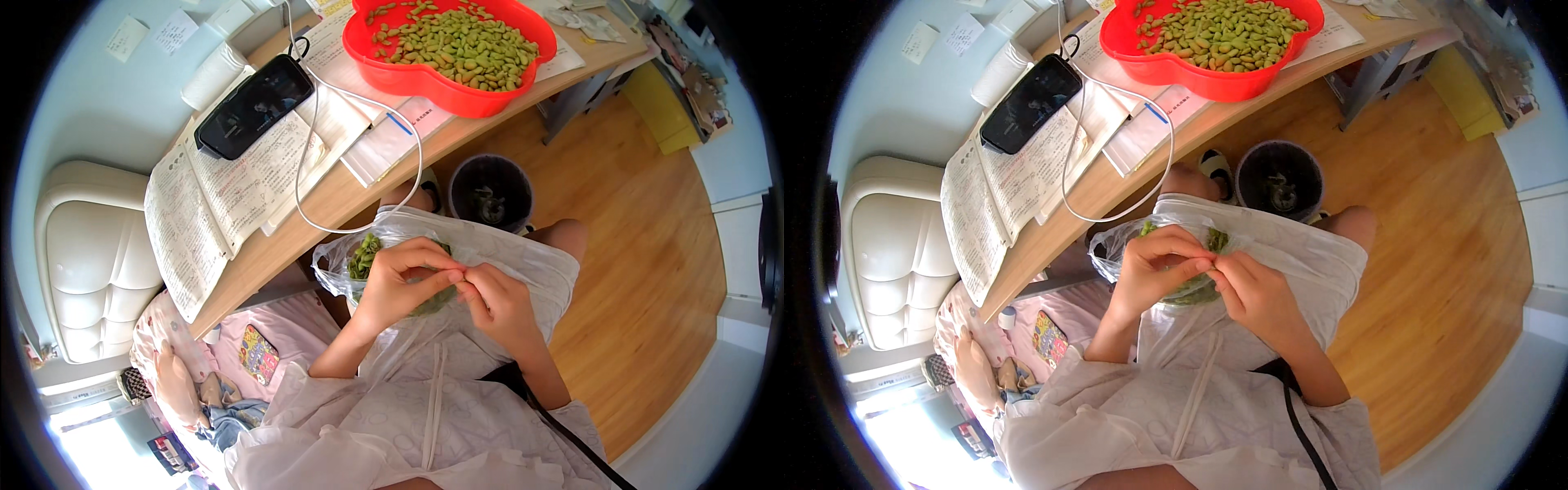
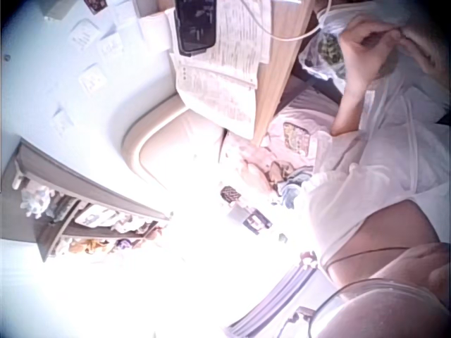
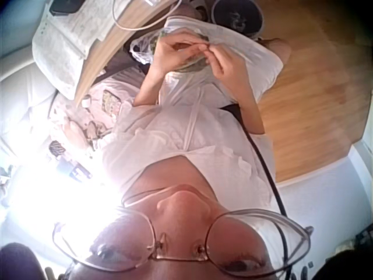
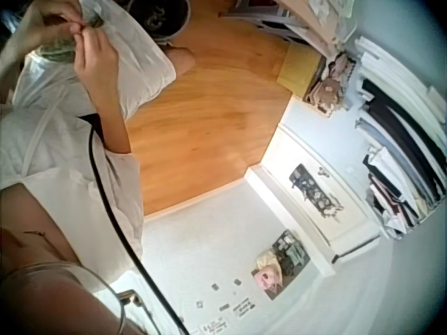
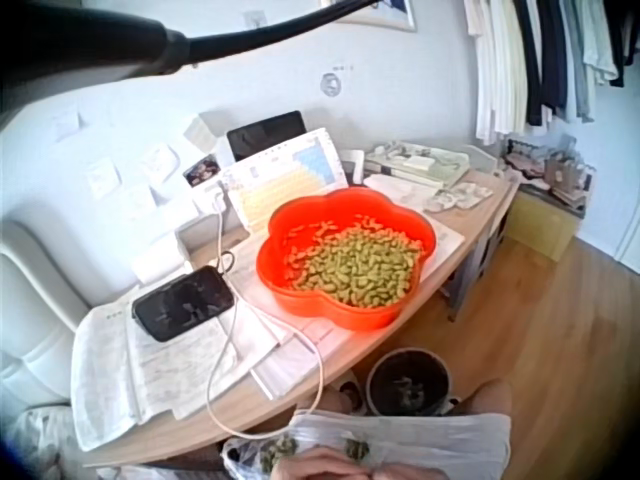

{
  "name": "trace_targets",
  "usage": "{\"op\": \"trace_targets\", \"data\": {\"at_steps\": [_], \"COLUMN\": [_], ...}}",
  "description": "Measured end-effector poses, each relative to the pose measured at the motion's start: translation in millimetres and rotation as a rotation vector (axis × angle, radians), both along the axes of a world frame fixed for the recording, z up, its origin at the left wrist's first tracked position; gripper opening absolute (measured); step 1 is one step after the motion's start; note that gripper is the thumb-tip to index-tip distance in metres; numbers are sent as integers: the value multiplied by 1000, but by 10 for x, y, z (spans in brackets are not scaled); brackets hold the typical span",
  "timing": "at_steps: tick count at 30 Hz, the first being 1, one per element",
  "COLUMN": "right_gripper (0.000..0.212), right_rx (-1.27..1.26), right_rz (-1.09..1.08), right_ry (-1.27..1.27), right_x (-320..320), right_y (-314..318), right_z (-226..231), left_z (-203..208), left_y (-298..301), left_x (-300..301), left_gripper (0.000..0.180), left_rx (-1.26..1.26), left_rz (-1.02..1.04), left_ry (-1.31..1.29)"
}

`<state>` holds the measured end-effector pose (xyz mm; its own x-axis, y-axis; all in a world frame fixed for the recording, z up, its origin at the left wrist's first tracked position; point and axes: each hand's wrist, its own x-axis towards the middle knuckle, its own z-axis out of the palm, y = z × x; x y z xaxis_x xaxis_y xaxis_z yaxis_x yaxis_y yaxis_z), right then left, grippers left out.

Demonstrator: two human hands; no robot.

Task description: The person shells beans by hand, removing beans from their pods and placing them into a red bowl while dropping the empty pods into a bucket.

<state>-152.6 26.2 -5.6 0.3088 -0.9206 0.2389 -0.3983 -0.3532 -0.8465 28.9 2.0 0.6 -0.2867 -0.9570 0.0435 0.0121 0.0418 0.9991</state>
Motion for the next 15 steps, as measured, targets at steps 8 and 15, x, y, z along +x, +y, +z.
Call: {"op": "trace_targets", "data": {"at_steps": [8,15], "right_gripper": [22,24], "right_rx": [-91,-128], "right_rz": [-27,-51], "right_ry": [62,121], "right_x": [-17,-28], "right_y": [-58,-48], "right_z": [-8,-57], "left_z": [94,-33], "left_y": [44,46], "left_x": [-52,-82], "left_gripper": [10,8], "left_rx": [49,91], "left_rz": [61,95], "left_ry": [-90,-69]}}
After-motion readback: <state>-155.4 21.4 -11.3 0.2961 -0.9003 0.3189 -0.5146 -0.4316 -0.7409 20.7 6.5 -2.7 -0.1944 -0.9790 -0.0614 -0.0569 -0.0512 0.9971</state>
